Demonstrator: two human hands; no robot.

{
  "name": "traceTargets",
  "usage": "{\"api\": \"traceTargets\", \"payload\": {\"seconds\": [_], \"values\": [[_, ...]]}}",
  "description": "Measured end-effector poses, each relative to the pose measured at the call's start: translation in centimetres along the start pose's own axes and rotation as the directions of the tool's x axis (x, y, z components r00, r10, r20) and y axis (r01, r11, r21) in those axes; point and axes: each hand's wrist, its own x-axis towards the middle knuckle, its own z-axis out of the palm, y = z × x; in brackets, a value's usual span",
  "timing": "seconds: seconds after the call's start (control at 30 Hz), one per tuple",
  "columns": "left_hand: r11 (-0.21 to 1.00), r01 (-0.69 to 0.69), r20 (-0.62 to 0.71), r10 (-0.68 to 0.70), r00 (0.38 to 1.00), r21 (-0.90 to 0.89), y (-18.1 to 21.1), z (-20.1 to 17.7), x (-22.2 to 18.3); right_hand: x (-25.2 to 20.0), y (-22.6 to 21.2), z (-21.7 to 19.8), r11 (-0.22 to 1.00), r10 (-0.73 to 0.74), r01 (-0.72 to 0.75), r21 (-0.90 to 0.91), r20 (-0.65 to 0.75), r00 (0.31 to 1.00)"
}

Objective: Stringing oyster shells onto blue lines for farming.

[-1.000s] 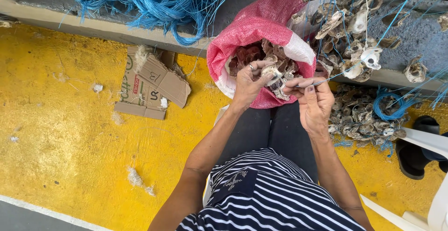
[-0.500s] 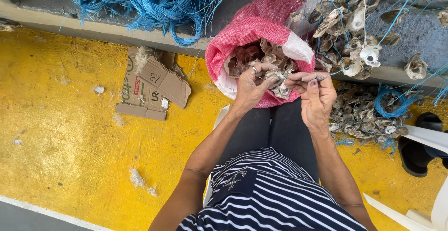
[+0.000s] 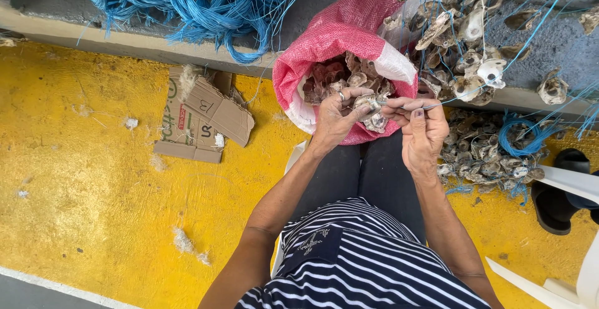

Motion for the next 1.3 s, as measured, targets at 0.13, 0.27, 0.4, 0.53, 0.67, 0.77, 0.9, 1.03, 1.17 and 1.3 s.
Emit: {"api": "traceTargets", "payload": {"seconds": [0.13,0.27,0.4,0.53,0.67,0.77,0.9,1.03,1.17,1.3], "values": [[0.995,0.036,0.042,-0.033,0.999,-0.089,-0.8,-0.2,0.2,0.2,-0.1,-0.3,1.000,0.003,-0.003,0.010,-0.005,1.000],[0.993,0.018,0.067,-0.010,0.998,-0.118,-1.2,-0.3,0.1,0.1,0.2,-0.9,1.000,0.016,-0.015,0.028,-0.018,1.000],[0.983,0.082,0.088,-0.068,0.994,-0.165,-0.4,-0.1,0.1,0.2,0.1,-1.0,0.998,0.025,-0.023,0.054,-0.033,0.999],[0.976,0.081,0.104,-0.061,0.993,-0.203,-0.4,0.0,0.1,0.1,-0.3,-0.5,1.000,0.009,-0.009,0.008,-0.013,1.000],[0.996,0.046,0.068,-0.040,0.997,-0.082,-0.2,0.5,-0.1,-0.3,0.5,-0.4,0.988,-0.036,0.038,-0.149,0.016,0.999],[0.945,-0.010,-0.034,0.023,0.999,0.328,0.4,1.3,-0.6,-0.5,0.5,0.5,0.897,-0.120,0.142,-0.418,0.079,0.990],[0.960,-0.116,0.059,0.104,0.993,0.256,-0.1,1.6,-1.7,-0.2,-0.4,1.6,0.642,-0.178,0.243,-0.727,0.168,0.970],[0.992,0.024,0.209,0.002,0.978,-0.122,-0.8,0.4,-2.0,0.7,1.7,-1.8,0.898,0.224,-0.156,-0.412,0.124,0.967],[0.970,0.189,0.203,-0.156,0.967,-0.151,2.3,0.4,-1.1,1.5,1.3,-2.6,0.809,0.127,0.095,-0.580,0.330,0.935],[0.971,0.136,0.263,-0.081,0.961,-0.196,3.9,0.3,-0.5,0.9,1.8,-4.5,0.702,0.387,-0.156,-0.695,0.188,0.903]]}}
